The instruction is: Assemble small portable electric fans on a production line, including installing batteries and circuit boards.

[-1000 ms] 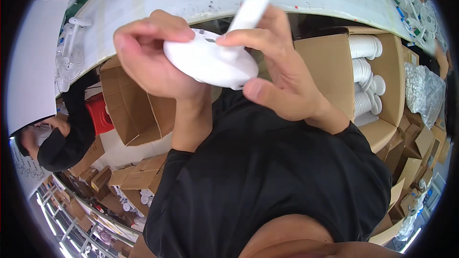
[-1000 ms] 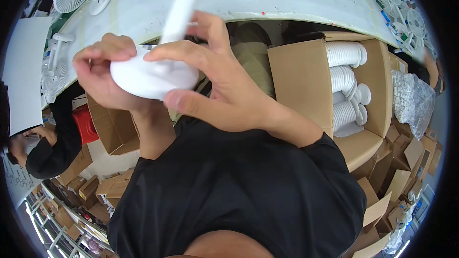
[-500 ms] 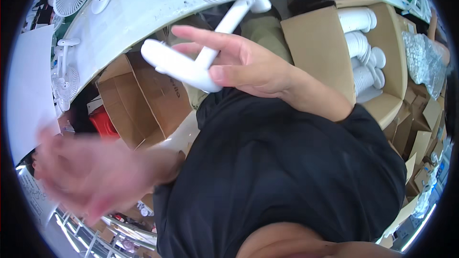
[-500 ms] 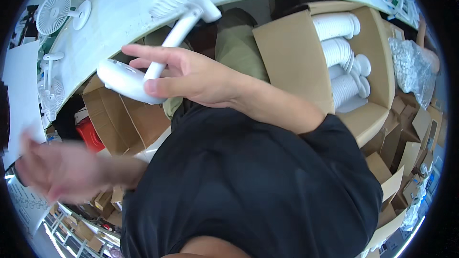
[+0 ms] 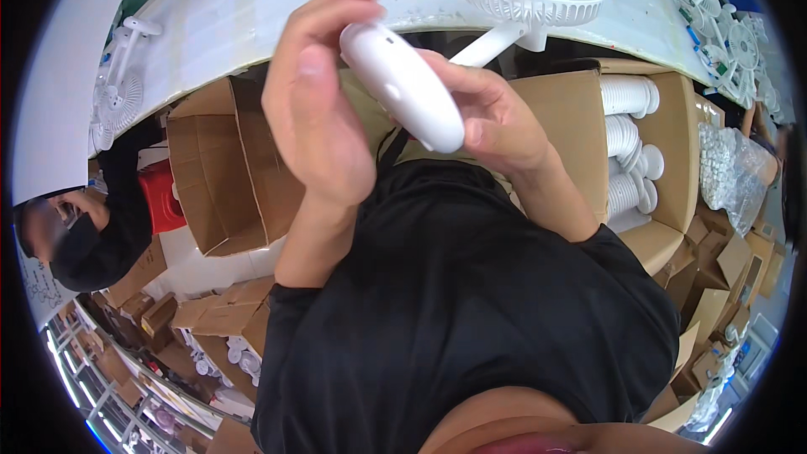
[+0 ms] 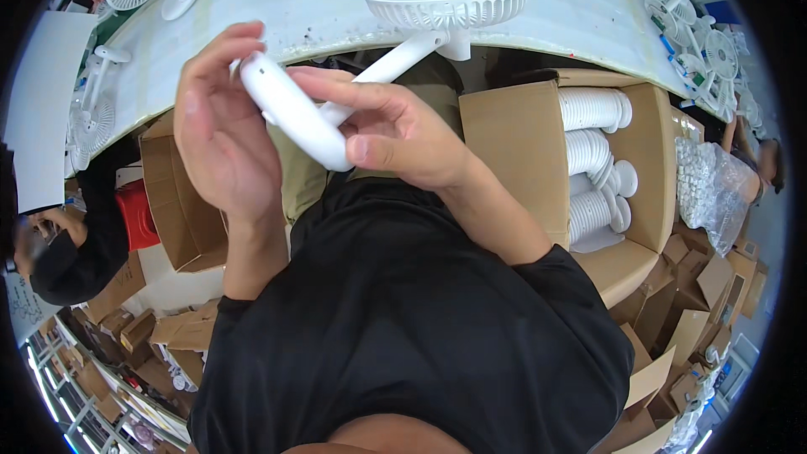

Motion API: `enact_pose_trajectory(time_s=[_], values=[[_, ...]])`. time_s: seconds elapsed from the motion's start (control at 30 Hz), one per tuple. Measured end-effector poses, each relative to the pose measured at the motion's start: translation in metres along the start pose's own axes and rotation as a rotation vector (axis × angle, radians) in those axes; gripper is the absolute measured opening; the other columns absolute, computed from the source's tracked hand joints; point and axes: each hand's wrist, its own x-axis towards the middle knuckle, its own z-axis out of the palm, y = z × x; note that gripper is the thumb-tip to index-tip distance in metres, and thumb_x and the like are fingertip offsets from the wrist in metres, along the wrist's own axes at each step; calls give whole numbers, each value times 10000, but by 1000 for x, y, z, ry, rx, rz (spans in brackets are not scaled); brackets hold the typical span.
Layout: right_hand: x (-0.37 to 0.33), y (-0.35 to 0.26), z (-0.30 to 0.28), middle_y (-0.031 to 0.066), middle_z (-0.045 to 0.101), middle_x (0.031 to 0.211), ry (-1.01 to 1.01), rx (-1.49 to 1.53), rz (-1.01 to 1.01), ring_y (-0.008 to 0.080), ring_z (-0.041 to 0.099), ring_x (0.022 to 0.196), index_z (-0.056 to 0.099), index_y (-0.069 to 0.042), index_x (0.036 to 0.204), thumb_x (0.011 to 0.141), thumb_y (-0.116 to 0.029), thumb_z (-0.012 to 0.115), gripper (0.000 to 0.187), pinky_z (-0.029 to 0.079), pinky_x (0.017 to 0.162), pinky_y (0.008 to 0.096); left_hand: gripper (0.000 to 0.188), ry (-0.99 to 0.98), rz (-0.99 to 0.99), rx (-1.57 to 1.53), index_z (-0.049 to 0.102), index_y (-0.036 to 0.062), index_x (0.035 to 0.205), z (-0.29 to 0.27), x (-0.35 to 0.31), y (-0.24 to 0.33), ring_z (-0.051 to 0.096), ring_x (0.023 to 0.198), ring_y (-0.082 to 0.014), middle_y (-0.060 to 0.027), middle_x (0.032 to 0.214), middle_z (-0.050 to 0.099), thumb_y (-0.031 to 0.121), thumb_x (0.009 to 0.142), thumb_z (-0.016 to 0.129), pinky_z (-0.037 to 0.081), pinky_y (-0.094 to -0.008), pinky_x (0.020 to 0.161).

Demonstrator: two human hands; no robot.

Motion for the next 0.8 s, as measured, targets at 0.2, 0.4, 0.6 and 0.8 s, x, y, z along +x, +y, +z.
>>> enact_pose_trajectory(time_s=[0.2,0.4,0.6,0.8], values=[[19,-17,14,166,424,1440,-6,-71,-19,238,448,1283,436,-11,1436,840,-191,728,688,363,1047,313,412,-220,25,20,587,36,843,-3,13,-20,471,734,-169,-88,780,561,269,993,283,387,-287,738],[17,-12,23,179,425,1419,78,43,186,253,444,1270,363,-17,1473,839,-198,725,753,355,1053,323,436,-300,82,-28,570,58,808,-12,0,-24,433,650,-147,-62,641,515,296,1015,267,367,-279,672],[21,-10,20,191,431,1408,77,-47,171,259,450,1262,305,-22,1499,849,-216,718,794,374,1035,325,441,-276,80,-49,552,78,781,-17,-6,-28,415,616,-141,-35,604,490,316,1019,268,355,-282,660],[19,0,19,187,434,1403,-11,-101,148,253,455,1251,326,-12,1483,837,-222,729,789,386,1020,322,450,-256,121,-63,537,95,759,-22,-3,-29,401,592,-136,-10,570,466,337,1024,265,347,-287,656]])
